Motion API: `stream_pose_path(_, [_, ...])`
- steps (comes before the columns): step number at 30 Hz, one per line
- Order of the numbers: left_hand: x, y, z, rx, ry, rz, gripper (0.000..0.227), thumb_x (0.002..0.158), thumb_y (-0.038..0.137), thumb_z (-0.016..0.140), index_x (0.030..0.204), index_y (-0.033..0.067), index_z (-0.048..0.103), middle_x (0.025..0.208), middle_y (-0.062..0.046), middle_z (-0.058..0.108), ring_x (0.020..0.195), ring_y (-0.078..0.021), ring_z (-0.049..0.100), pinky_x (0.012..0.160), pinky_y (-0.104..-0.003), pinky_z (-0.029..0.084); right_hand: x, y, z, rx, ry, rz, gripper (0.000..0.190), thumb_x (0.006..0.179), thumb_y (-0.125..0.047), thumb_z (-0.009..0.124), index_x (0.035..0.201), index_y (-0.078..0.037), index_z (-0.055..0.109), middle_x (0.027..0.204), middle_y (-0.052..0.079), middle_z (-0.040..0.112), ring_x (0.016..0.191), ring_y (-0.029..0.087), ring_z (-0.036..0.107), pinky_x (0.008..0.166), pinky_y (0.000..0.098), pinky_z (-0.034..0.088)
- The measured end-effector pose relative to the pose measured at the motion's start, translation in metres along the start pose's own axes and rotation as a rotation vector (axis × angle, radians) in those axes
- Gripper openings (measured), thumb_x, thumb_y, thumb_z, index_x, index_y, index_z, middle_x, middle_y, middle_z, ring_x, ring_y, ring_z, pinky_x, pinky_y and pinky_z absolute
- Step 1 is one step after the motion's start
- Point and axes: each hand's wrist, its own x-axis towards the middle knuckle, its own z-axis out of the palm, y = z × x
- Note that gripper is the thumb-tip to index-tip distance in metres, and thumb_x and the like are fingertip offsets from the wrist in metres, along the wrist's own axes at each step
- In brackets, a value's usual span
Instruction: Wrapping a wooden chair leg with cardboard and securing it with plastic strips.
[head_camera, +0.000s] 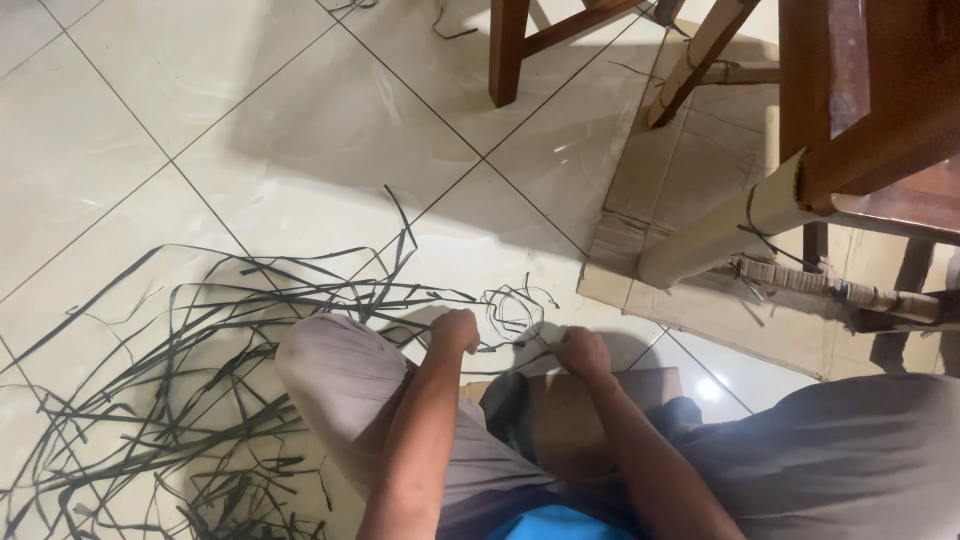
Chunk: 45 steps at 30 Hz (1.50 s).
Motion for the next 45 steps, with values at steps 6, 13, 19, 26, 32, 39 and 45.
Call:
stream_pose_path(6, [-0.003,-0.004,-0.004,-0.154,0.176,-0.058,0.018,0.094,0.01,0.064,0.1,-0.0025,0.076,0.082,-0.02,0.073,0.087,-0.0349,0.076,0.075,-0.047,0.056,0.001,0.002,0.024,-0.153,0.006,-0.066,0.025,0.088,-0.024,0.073,0.11,-0.013,0.072,0.111,0.016,0.072,0.104,0.037,0.074,0.087,0.0491,0.058])
stream_pose_path(13, [-0.028,0.02,-0.017,-0.356,0.153,0.067,0.033,0.092,0.029,0.06,0.101,0.002,0.078,0.102,-0.024,0.076,0.107,-0.0453,0.072,0.087,-0.057,0.056,-0.023,-0.024,0.004,-0.074,0.158,-0.127,0.016,0.091,-0.012,0.07,0.108,-0.011,0.069,0.115,0.017,0.064,0.105,0.045,0.072,0.087,0.0538,0.059])
stream_pose_path(19, [-0.012,0.034,-0.002,-0.247,0.17,-0.013,0.04,0.096,0.033,0.066,0.11,-0.0033,0.075,0.104,-0.024,0.076,0.101,-0.0397,0.075,0.08,-0.049,0.058,-0.015,-0.011,0.007,-0.044,0.133,-0.084,0.018,0.092,-0.023,0.065,0.109,-0.017,0.07,0.112,0.012,0.064,0.109,0.044,0.069,0.094,0.0545,0.058])
stream_pose_path(26, [-0.019,0.036,-0.026,-0.343,0.262,-0.056,0.034,0.094,0.023,0.056,0.112,0.0018,0.075,0.104,-0.021,0.076,0.105,-0.0408,0.073,0.083,-0.05,0.058,-0.002,0.002,0.008,0.072,0.205,-0.031,0.021,0.094,-0.027,0.066,0.112,-0.021,0.072,0.107,0.012,0.071,0.107,0.041,0.071,0.094,0.0552,0.058])
stream_pose_path(32, [-0.029,0.037,-0.039,-0.407,0.27,-0.051,0.042,0.091,0.027,0.048,0.118,0.0085,0.074,0.112,-0.017,0.075,0.11,-0.0397,0.071,0.091,-0.052,0.057,0.001,0.007,0.009,0.134,0.179,-0.015,0.023,0.093,-0.029,0.067,0.114,-0.021,0.074,0.11,0.012,0.075,0.109,0.038,0.072,0.094,0.0538,0.058])
stream_pose_path(39, [-0.004,0.035,-0.001,-0.266,0.204,0.006,0.033,0.094,0.018,0.057,0.122,0.014,0.074,0.116,-0.016,0.075,0.113,-0.0385,0.07,0.091,-0.054,0.057,-0.017,-0.007,0.004,-0.129,0.056,-0.34,0.026,0.093,-0.02,0.068,0.117,-0.017,0.075,0.119,0.003,0.076,0.128,0.03,0.062,0.1,0.0491,0.057])
stream_pose_path(45, [-0.01,0.038,-0.001,-0.269,0.177,0.034,0.032,0.098,0.014,0.057,0.125,0.0166,0.074,0.121,-0.013,0.074,0.113,-0.0369,0.07,0.091,-0.052,0.056,-0.06,-0.045,-0.009,-0.5,-0.053,-0.379,0.044,0.097,-0.021,0.055,0.14,-0.029,0.06,0.164,-0.013,0.031,0.142,0.028,0.043,0.108,0.0469,0.055])
